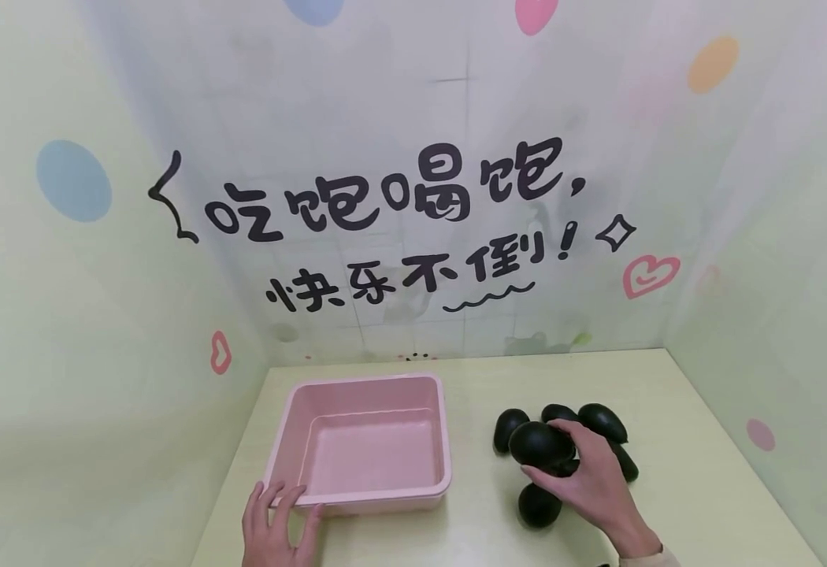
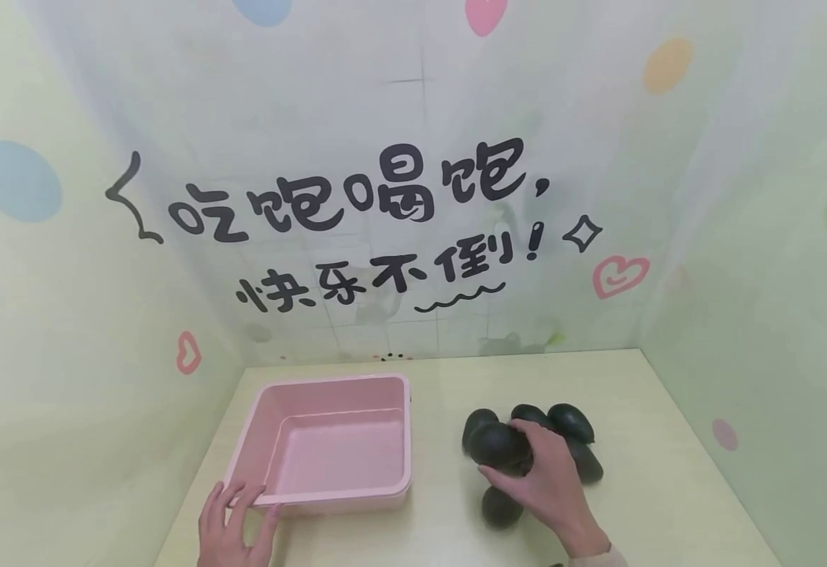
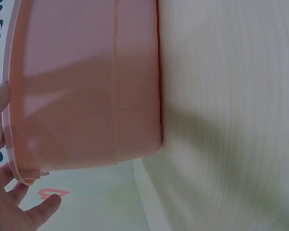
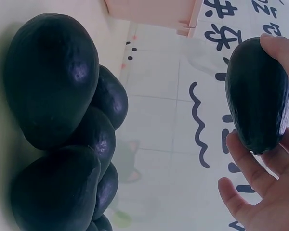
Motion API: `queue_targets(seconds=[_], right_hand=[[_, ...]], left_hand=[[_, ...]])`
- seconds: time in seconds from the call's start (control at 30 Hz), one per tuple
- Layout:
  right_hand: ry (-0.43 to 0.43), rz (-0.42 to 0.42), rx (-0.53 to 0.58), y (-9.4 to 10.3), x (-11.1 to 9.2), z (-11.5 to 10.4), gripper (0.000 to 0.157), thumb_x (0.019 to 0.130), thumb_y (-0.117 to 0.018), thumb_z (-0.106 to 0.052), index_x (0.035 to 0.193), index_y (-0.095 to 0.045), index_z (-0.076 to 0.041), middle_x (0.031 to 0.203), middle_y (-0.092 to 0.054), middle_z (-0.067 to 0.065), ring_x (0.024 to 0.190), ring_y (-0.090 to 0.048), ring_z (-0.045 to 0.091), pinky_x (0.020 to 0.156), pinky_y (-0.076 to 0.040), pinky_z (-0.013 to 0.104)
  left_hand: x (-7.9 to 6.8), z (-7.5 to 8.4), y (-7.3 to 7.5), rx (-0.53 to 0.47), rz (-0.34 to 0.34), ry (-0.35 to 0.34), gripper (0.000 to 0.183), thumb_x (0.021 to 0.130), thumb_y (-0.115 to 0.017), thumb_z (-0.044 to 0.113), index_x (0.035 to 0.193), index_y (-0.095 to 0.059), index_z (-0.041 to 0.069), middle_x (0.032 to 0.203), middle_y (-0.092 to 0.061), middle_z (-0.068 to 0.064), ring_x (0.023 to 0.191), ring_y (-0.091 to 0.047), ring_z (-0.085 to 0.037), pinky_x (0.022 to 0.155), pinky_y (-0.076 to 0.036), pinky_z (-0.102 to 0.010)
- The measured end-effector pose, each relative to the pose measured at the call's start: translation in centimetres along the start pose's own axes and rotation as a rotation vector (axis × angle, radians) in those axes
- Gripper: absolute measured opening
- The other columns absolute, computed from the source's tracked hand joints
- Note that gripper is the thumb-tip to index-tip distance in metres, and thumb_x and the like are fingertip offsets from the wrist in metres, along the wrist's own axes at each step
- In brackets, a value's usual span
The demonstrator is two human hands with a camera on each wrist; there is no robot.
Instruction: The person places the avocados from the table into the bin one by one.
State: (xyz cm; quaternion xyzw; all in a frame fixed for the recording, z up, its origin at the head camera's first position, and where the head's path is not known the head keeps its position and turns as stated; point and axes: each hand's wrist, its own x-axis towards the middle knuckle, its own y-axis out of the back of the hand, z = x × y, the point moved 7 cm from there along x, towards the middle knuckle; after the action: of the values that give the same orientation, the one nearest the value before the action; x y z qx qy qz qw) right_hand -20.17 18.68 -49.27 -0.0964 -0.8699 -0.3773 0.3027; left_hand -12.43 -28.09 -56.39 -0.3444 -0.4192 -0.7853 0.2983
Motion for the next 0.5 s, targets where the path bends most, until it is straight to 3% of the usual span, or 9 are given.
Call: queue_targets(seconds=[0.3, 0.5], right_hand=[[-0.008, -0.014, 0.012, -0.23, 0.21, -0.05, 0.074, 0.058, -0.106, -0.03, 0.122, -0.071, -0.012, 0.115, -0.077, 0.0, 0.102, -0.067, 0.021, 0.09, -0.046, 0.019], [0.012, -0.02, 0.01, -0.44, 0.49, -0.38, 0.073, 0.06, -0.105, -0.03, 0.122, -0.071, -0.01, 0.117, -0.076, 0.001, 0.104, -0.068, 0.024, 0.092, -0.047, 0.026]], left_hand=[[-0.08, -0.04, 0.09, 0.004, -0.043, 0.058, 0.044, 0.094, -0.074, 0.048, 0.113, -0.074, 0.009, 0.129, -0.063, -0.025, 0.138, -0.043, -0.052, 0.124, -0.014, -0.017], [0.07, 0.09, 0.04, 0.001, -0.011, 0.021, 0.062, 0.101, -0.058, 0.066, 0.11, -0.074, 0.007, 0.125, -0.064, -0.026, 0.133, -0.044, -0.055, 0.126, -0.014, -0.018]])
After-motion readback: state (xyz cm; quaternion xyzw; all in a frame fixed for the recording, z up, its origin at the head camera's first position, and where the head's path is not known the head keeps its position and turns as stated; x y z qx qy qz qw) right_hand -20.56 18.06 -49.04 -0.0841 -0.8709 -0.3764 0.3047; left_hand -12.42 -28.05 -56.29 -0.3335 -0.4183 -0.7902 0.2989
